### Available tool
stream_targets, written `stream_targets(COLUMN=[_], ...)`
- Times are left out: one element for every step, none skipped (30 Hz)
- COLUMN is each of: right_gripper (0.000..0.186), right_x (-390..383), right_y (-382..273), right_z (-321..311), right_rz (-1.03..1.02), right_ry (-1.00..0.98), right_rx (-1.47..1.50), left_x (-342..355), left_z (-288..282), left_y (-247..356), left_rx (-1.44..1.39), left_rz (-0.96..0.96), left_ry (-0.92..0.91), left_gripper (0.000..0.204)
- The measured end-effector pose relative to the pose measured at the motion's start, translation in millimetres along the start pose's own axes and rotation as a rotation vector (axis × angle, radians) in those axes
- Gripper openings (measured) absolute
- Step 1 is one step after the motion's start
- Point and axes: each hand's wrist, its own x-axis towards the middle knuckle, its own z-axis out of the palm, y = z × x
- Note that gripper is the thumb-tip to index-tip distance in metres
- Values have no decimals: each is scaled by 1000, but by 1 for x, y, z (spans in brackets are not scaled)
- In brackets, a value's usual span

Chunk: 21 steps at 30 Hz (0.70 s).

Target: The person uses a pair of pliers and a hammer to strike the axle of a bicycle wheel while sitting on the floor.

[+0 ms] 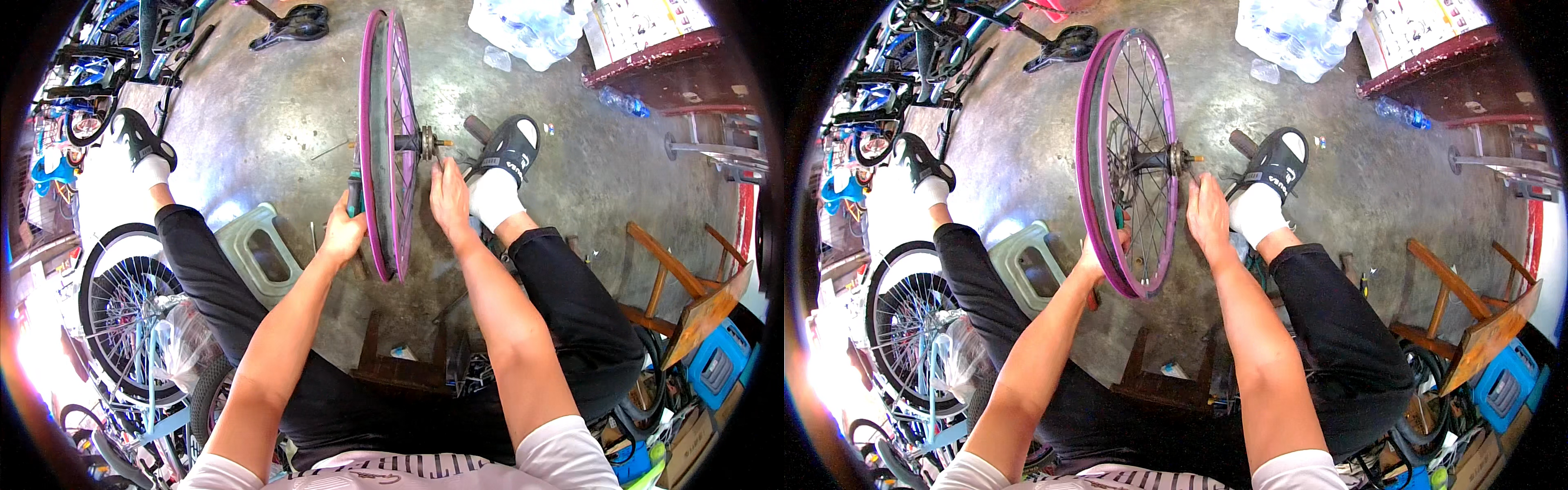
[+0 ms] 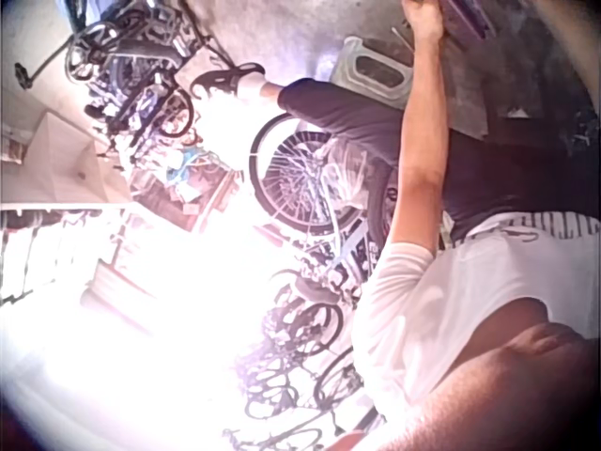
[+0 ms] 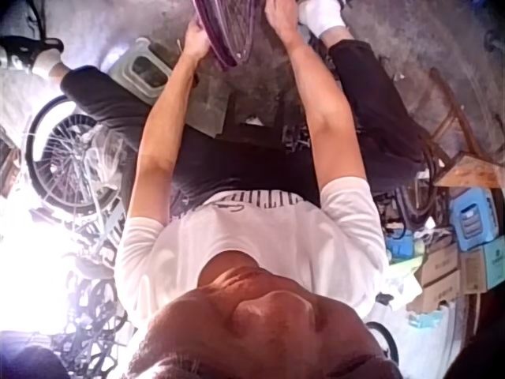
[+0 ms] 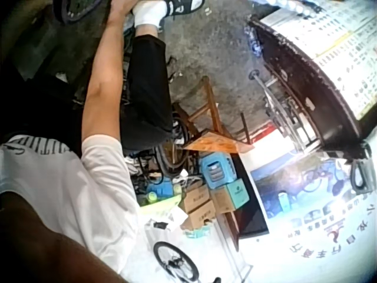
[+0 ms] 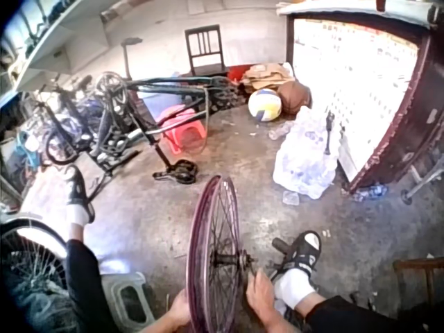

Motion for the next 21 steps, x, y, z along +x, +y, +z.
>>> stream_targets(right_gripper=[31,33,35,37,39,42,45,47,50,52,57,58,59,59,60,65,67,70,72,68,64], right_x=[1,0,0,-1,-3,-7,-11,-13,-16,-18,-21,-20,-22,-25,-28,-24,-25,-25,-25,-25,-26], right_y=[2,3,0,-3,-7,-11,-14,-16,-21,-25,-29,-30,-26,-23,-18,-6,11,24,37,36,34], right_z=[-2,-4,-7,-10,-12,-11,-12,-14,-14,-14,-15,-18,-18,-18,-12,-13,-12,-12,-16,-13,-14], right_rz=[-34,3,41,78,100,117,133,142,148,152,209,246,235,222,186,247,216,182,210,199,201], right_ry=[9,-27,-66,-104,-112,-120,-128,-131,-137,-145,-160,-178,-148,-122,-51,-188,-185,-180,-236,-245,-240], right_rx=[-8,-9,-9,-10,9,31,52,58,67,77,66,81,57,36,41,123,100,80,48,49,48], left_x=[0,1,0,-2,-3,-4,-3,-2,0,3,7,8,0,-3,-1,2,2,1,-11,-11,-18], left_z=[2,4,7,10,13,14,15,16,13,10,6,1,9,12,9,7,10,11,13,7,6], left_y=[1,2,4,7,9,12,11,10,8,2,-4,-8,3,1,-4,-9,-8,-4,18,19,29], left_rx=[-10,-21,-32,-9,12,33,19,3,-12,-76,-142,-211,49,71,88,102,182,264,308,322,313], left_rz=[2,4,3,-3,-10,-12,1,14,28,-9,-47,-80,47,63,81,99,88,77,-2,-22,-35], left_ry=[-2,-5,-6,6,17,32,40,49,64,28,-5,-37,46,65,56,43,26,12,-37,-44,-55], left_gripper=[37,36,34,35,35,35,32,30,28,29,31,33,36,42,45,48,54,59,68,73,75])
